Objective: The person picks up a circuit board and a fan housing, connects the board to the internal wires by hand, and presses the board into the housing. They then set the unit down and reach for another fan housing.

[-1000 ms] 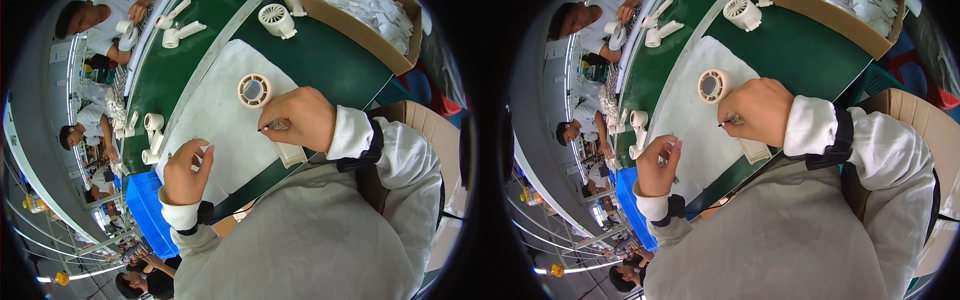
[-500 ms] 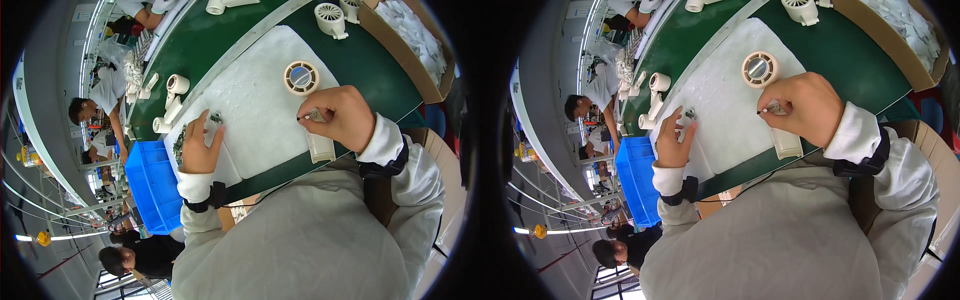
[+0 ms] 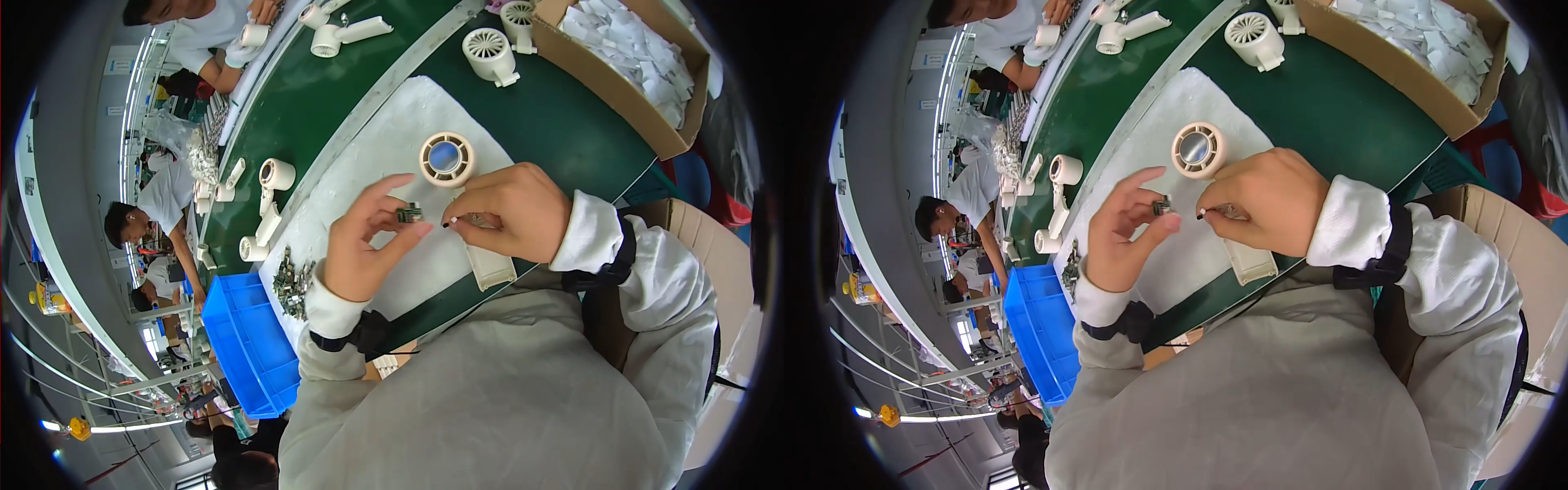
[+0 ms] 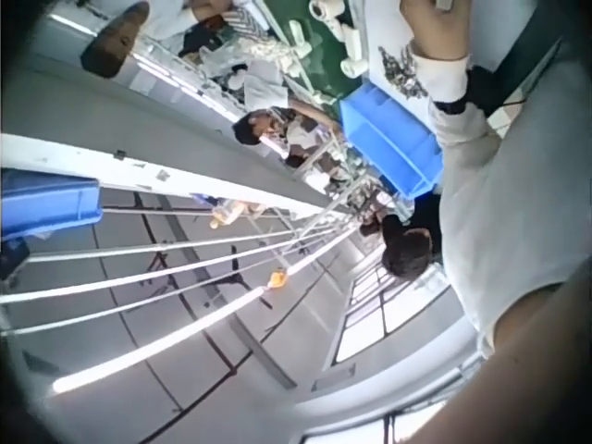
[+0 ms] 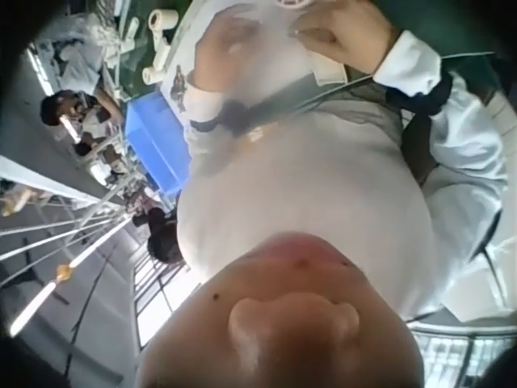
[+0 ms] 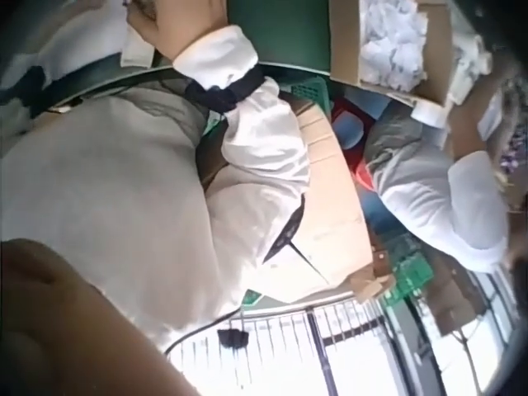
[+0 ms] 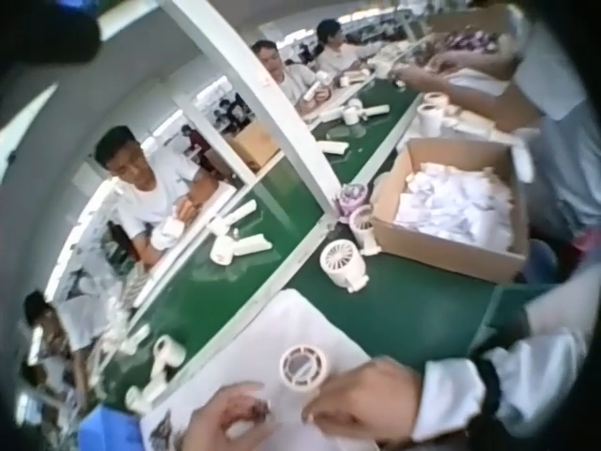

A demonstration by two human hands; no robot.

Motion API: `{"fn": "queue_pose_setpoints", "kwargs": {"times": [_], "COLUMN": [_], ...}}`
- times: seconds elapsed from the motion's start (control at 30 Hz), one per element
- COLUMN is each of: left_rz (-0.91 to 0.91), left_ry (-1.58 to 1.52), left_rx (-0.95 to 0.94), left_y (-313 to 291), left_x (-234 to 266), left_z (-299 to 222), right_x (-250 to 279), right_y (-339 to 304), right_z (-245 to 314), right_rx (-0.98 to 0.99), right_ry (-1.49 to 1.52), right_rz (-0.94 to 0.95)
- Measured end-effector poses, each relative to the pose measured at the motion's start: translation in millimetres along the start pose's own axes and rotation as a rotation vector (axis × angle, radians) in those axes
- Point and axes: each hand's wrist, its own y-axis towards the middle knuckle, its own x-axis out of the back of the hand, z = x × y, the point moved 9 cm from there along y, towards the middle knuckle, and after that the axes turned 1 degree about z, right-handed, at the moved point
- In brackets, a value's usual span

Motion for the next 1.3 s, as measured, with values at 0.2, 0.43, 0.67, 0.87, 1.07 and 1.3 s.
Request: {"fn": "queue_pose_setpoints", "kwargs": {"times": [0.2, 0.43, 0.67, 0.87, 1.07, 1.3], "left_rz": [-0.072, 0.087, 0.1, -0.052, -0.005, 0.041], "left_ry": [-0.317, -0.471, -0.652, -0.591, -0.582, -0.727], "left_rx": [0.018, 0.021, 0.05, 0.031, -0.066, 0.002], "left_y": [11.9, 14.1, 7.7, 5.6, 6.0, 9.4], "left_x": [-30.1, -39.8, -39.7, -32.8, -42.2, -35.8], "left_z": [33.7, 35.0, 34.0, 37.8, 24.4, 37.0], "right_x": [5.8, 13.0, 15.0, 12.2, 13.9, 13.0], "right_y": [1.3, 0.6, 1.0, 1.6, 2.2, 0.9], "right_z": [-10.0, -11.0, -14.5, -12.8, -8.5, -13.2], "right_rx": [-0.083, -0.083, -0.162, -0.144, -0.143, -0.18], "right_ry": [0.046, 0.062, 0.074, 0.065, 0.029, -0.009], "right_rz": [-0.06, -0.149, -0.162, -0.15, -0.167, -0.163]}}
